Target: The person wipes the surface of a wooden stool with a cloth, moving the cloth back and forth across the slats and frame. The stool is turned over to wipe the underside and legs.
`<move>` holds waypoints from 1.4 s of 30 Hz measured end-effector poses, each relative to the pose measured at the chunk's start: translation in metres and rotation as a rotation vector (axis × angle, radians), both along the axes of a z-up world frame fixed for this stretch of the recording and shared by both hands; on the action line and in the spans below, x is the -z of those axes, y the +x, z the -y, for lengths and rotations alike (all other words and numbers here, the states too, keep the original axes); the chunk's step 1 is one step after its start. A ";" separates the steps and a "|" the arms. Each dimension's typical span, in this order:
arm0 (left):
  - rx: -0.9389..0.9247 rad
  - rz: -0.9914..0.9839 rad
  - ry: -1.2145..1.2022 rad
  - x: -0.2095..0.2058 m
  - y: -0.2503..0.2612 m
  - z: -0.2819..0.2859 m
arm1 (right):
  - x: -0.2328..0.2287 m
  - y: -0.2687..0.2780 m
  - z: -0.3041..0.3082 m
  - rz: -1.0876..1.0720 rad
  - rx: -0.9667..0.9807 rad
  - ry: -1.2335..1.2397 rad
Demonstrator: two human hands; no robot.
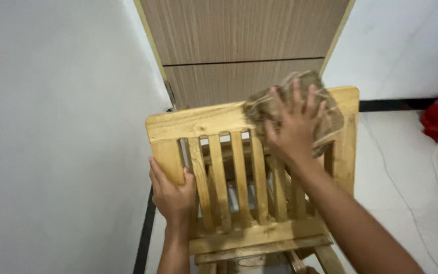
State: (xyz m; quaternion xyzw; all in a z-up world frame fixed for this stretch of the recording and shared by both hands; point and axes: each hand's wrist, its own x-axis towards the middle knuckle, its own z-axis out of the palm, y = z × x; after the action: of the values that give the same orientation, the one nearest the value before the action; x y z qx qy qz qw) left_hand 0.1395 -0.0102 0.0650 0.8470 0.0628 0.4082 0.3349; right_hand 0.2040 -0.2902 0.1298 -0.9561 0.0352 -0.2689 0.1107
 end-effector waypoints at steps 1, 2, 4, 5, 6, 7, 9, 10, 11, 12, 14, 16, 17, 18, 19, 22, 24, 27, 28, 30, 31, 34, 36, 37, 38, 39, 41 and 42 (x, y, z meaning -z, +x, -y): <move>-0.001 0.005 -0.006 0.003 0.003 -0.001 | -0.006 0.004 -0.020 -0.007 -0.055 0.003; 0.005 -0.005 -0.009 0.009 0.003 0.000 | -0.008 0.004 -0.040 -0.028 -0.104 0.010; -0.003 0.008 0.021 0.020 0.007 0.002 | -0.011 0.000 -0.074 -0.222 -0.212 -0.087; -0.016 0.033 0.054 0.023 0.009 -0.002 | -0.009 -0.005 -0.087 -0.218 -0.291 -0.133; -0.016 0.062 0.086 0.024 0.013 -0.003 | -0.006 -0.013 -0.086 -0.212 -0.357 -0.179; -0.035 0.007 0.085 0.026 0.013 -0.004 | -0.001 -0.021 -0.075 -0.180 -0.384 -0.192; -0.059 -0.101 0.078 0.037 0.013 -0.003 | 0.021 -0.032 -0.050 -0.118 -0.424 -0.229; -0.056 -0.050 0.156 0.039 0.013 -0.002 | 0.026 -0.032 -0.030 -0.064 -0.337 -0.179; -0.054 0.002 0.233 0.040 0.012 -0.001 | 0.028 -0.035 -0.003 -0.011 -0.251 -0.129; -0.068 0.051 0.309 0.042 0.010 -0.001 | 0.029 -0.036 0.014 0.043 -0.182 -0.080; -0.014 0.061 0.336 0.045 0.011 -0.001 | 0.024 -0.026 0.029 0.135 -0.105 0.039; 0.019 0.073 0.328 0.044 0.009 -0.003 | 0.014 -0.015 0.020 0.141 -0.074 0.065; 0.028 0.082 0.305 0.043 0.010 -0.001 | 0.007 -0.008 0.005 0.104 -0.079 0.028; 0.034 0.087 0.281 0.042 0.008 -0.001 | 0.000 -0.002 -0.014 0.064 -0.088 -0.009; 0.057 0.135 0.249 0.040 0.008 -0.003 | -0.007 0.003 -0.035 0.008 -0.134 -0.048; 0.139 0.249 0.157 0.046 0.004 -0.002 | -0.015 0.017 -0.099 0.042 -0.339 -0.146; 0.180 0.316 0.106 0.051 0.007 -0.005 | -0.010 0.013 -0.139 0.023 -0.422 -0.196; 0.174 0.418 0.019 0.052 0.006 -0.006 | -0.006 -0.001 -0.155 0.007 -0.516 -0.251; 0.197 0.423 -0.010 0.052 0.006 -0.006 | -0.001 -0.012 -0.156 -0.003 -0.541 -0.268; 0.245 0.435 -0.064 0.051 0.008 -0.007 | 0.011 -0.035 -0.142 -0.072 -0.556 -0.335; 0.239 0.374 -0.054 0.050 0.007 -0.009 | 0.016 -0.045 -0.130 -0.105 -0.562 -0.367; 0.203 0.202 0.043 0.053 -0.005 -0.006 | 0.028 -0.065 -0.077 -0.312 -0.367 -0.232; 0.138 0.097 0.203 0.056 -0.011 -0.003 | 0.037 -0.071 -0.027 -0.462 -0.115 -0.118; 0.109 0.052 0.240 0.058 -0.016 0.000 | 0.040 -0.068 -0.002 -0.481 0.003 -0.075; 0.085 0.016 0.282 0.058 -0.015 0.003 | 0.041 -0.064 0.023 -0.302 0.044 -0.024; 0.061 -0.019 0.323 0.058 -0.012 0.007 | 0.042 -0.057 0.039 -0.122 0.086 0.024; 0.029 -0.025 0.317 0.060 -0.010 0.011 | 0.041 -0.041 0.056 -0.058 0.138 0.098; 0.030 -0.034 0.321 0.063 -0.010 0.015 | 0.039 -0.038 0.066 -0.034 0.180 0.141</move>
State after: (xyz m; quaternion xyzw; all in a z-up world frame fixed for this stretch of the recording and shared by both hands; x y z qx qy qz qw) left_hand 0.1292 -0.0257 0.0023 0.8971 -0.0103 0.3936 0.2002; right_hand 0.1656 -0.3558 0.0912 -0.9432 0.1419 -0.2586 0.1526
